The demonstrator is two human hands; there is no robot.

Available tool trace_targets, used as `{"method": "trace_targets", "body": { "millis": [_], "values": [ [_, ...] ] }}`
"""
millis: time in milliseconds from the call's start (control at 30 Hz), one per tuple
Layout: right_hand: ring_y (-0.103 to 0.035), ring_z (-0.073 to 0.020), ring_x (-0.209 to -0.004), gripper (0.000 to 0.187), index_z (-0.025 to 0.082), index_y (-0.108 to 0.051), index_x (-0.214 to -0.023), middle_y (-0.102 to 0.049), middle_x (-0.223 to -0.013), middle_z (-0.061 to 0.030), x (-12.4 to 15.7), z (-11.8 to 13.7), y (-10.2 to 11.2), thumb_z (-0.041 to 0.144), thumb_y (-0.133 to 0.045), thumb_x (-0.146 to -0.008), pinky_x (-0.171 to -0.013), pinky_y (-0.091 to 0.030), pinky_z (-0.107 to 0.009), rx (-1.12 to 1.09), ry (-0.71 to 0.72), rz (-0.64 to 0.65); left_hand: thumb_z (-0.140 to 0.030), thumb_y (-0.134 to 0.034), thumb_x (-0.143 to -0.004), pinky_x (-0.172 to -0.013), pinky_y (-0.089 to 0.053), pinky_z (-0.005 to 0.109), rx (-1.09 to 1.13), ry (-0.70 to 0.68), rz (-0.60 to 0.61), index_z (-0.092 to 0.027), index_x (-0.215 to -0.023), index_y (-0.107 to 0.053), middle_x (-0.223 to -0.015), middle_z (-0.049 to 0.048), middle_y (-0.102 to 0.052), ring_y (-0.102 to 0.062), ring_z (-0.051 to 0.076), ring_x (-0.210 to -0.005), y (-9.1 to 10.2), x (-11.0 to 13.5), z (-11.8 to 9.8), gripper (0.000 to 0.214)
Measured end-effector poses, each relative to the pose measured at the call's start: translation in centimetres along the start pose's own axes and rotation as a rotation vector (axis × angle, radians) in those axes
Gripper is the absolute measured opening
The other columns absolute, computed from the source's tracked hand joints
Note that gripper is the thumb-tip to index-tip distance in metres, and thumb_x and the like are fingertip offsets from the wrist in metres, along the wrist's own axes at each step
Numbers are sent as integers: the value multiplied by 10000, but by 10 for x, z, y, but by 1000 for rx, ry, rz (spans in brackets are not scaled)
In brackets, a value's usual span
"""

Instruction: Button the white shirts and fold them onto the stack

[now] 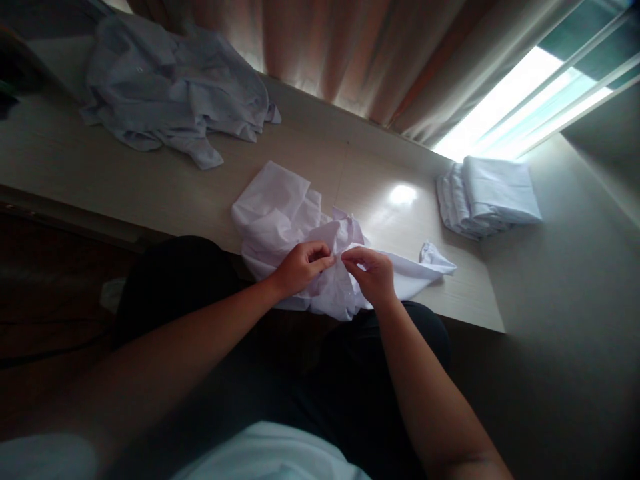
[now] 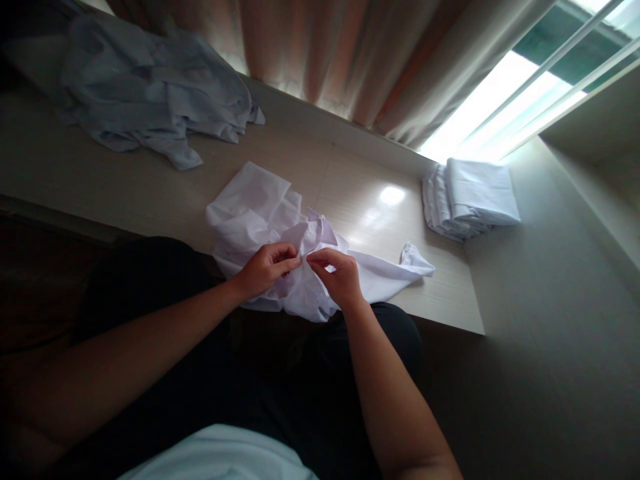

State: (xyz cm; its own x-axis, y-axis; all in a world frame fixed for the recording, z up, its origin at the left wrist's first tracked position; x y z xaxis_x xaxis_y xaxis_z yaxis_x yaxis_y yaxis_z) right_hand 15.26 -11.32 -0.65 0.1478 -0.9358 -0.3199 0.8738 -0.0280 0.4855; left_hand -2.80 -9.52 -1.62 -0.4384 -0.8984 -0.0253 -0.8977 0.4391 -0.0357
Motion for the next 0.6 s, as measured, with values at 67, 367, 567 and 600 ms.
{"method": "trace_targets", "body": {
  "millis": [67, 367, 567, 600],
  "values": [
    [-680, -150, -701, 59, 225, -745, -845, -742, -798, -8, 0, -1, -1, 260, -701, -826, -689, -568, -286, -13, 2, -2, -339, -604, -847, -549, -313, 243, 6, 1, 2, -162, -697, -524, -599, -45, -465, -445, 97, -568, 0, 0, 0, 245],
    [-677, -148, -704, 57, 225, -744, -847, -740, -798, -5, 1, -2, -2, 255, -700, -827, -698, -570, -287, -26, 1, -8, -317, -603, -843, -560, -312, 243, -12, -11, 3, -158, -690, -527, -607, -42, -469, -444, 97, -582, 0, 0, -4, 233],
    [-676, -148, -706, 55, 230, -750, -842, -741, -797, -7, 0, 2, -2, 245, -698, -830, -695, -568, -283, 4, 16, -6, -303, -596, -847, -560, -309, 244, -27, -15, 5, -159, -684, -528, -605, -40, -474, -442, 99, -582, 1, 1, -3, 227],
    [-675, -147, -706, 54, 229, -750, -840, -741, -797, -7, 0, 2, -2, 240, -698, -829, -693, -567, -280, 6, 22, -5, -300, -597, -844, -559, -308, 244, -26, -17, 6, -159, -681, -528, -602, -40, -473, -442, 98, -580, 1, 1, -3, 226]
  ]
}}
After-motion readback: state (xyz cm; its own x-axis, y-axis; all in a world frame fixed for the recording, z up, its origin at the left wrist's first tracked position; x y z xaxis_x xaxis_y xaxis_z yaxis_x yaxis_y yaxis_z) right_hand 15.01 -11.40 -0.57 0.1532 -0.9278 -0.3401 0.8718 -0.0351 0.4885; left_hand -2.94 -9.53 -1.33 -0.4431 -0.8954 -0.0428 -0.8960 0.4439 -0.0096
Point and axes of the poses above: each hand's wrist, its own x-axis away from the middle knuckle, its own y-axis out of the back of the hand, z = x × y, the point moved 2 cm from there along -x, towards the middle knuckle
